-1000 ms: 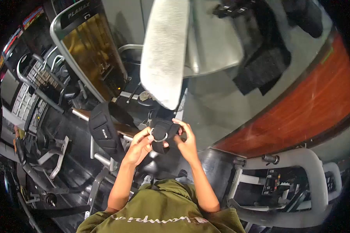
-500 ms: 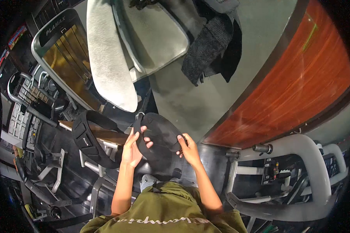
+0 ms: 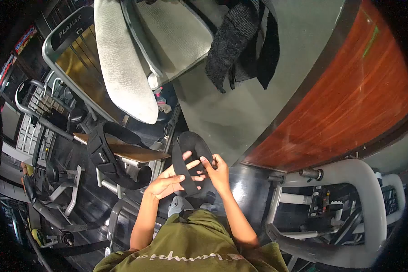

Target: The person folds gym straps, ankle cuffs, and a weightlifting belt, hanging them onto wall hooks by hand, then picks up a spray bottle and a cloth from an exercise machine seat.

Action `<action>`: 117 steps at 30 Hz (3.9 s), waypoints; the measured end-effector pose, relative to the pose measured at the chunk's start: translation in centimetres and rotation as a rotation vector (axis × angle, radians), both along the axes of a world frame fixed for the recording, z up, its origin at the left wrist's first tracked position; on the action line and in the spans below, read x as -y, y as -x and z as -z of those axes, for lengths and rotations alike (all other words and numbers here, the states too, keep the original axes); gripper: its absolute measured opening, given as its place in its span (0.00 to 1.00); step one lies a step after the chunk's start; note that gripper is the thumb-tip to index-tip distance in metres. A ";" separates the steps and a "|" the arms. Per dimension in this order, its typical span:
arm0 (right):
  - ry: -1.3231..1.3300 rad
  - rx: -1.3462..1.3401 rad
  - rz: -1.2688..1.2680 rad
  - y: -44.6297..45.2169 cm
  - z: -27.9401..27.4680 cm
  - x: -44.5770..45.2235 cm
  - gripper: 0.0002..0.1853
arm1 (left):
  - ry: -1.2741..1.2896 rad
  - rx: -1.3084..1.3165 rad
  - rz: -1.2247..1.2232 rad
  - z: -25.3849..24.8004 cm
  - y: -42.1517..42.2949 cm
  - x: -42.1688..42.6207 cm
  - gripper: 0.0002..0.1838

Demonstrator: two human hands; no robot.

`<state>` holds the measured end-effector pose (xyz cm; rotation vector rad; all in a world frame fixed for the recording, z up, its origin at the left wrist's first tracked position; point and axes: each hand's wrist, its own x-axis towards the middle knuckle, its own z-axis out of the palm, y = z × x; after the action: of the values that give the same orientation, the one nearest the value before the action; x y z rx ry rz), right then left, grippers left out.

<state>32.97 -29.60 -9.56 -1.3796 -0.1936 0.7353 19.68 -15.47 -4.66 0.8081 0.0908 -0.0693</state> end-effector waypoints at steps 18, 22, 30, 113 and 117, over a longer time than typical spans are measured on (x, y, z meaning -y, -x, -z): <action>-0.065 -0.048 -0.007 0.5 -0.1 1.6 0.19 | -0.419 -0.072 -0.625 2.5 -2.9 2.8 0.27; -0.026 -0.046 -0.050 0.8 0.3 1.1 0.19 | -0.447 -0.164 -0.643 1.3 -3.1 3.8 0.23; -0.215 -0.056 -0.028 1.9 0.0 0.5 0.19 | -0.262 -0.166 -0.815 3.0 -3.2 3.6 0.19; -0.187 0.235 -0.134 -1.1 -6.4 1.0 0.08 | -1.299 0.212 -0.520 -3.3 -3.2 -0.4 0.24; -0.254 0.173 -0.036 -2.4 -8.8 2.2 0.06 | -1.342 0.253 -0.555 -3.3 -2.7 -1.7 0.25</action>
<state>35.35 -31.76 -0.80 -1.1984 -0.4345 0.5979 22.37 -13.79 -1.40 2.0878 0.1159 0.6904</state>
